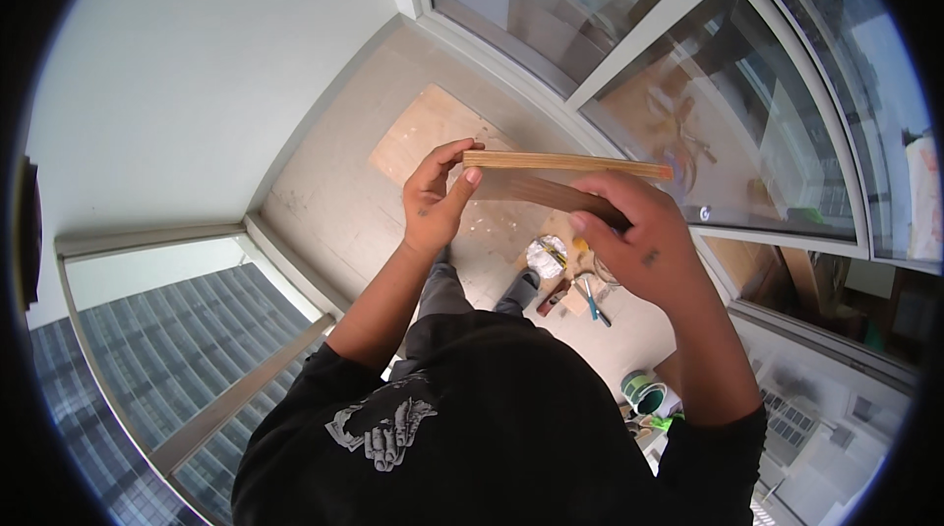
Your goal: The person holds a wooden plank and uses a hammer to drive nails into it. They then use a utility knife to score the plank along a straight line.
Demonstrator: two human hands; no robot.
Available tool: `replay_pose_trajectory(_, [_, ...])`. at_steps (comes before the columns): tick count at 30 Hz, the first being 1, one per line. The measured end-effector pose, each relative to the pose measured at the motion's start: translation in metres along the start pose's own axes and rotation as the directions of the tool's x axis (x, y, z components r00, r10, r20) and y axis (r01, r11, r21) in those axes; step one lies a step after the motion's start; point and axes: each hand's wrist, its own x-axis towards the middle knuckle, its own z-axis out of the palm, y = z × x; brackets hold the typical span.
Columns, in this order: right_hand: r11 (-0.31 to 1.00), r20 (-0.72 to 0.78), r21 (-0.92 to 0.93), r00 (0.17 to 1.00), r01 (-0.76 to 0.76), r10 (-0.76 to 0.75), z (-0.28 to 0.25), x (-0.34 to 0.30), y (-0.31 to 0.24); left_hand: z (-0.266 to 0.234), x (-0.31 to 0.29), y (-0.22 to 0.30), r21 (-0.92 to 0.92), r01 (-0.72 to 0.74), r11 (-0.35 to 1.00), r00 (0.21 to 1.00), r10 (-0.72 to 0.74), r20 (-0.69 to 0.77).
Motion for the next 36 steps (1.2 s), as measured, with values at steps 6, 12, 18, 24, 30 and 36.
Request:
replay_pose_trajectory(6, [0.986,0.024,-0.112,0.992,0.126,-0.124,0.018,0.038,-0.003,-0.002,-0.007,-0.001,0.070,-0.015,0.997,1.000,0.014,0.027])
replay_pose_trajectory(12, [0.987,0.105,-0.118,0.990,0.105,-0.092,0.016,0.056,-0.004,-0.004,-0.009,0.002,0.115,-0.034,0.993,0.999,0.034,0.000])
replay_pose_trajectory(18, [0.978,0.132,-0.157,0.985,0.136,-0.116,0.023,0.064,0.000,-0.008,-0.011,0.000,0.142,-0.052,0.989,0.997,0.060,-0.047])
replay_pose_trajectory(24, [0.980,0.143,-0.128,0.980,0.154,-0.135,0.026,0.070,0.004,-0.006,-0.010,0.002,0.149,-0.112,0.983,0.986,0.128,-0.104])
replay_pose_trajectory(30, [0.974,0.156,-0.135,0.975,0.180,-0.159,0.026,0.074,0.003,-0.005,-0.010,0.004,0.184,-0.134,0.974,0.980,0.157,-0.119])
replay_pose_trajectory(36, [0.982,0.169,-0.125,0.979,0.139,-0.117,0.026,0.076,0.000,-0.005,-0.010,0.006,0.183,-0.120,0.976,0.983,0.143,-0.118])
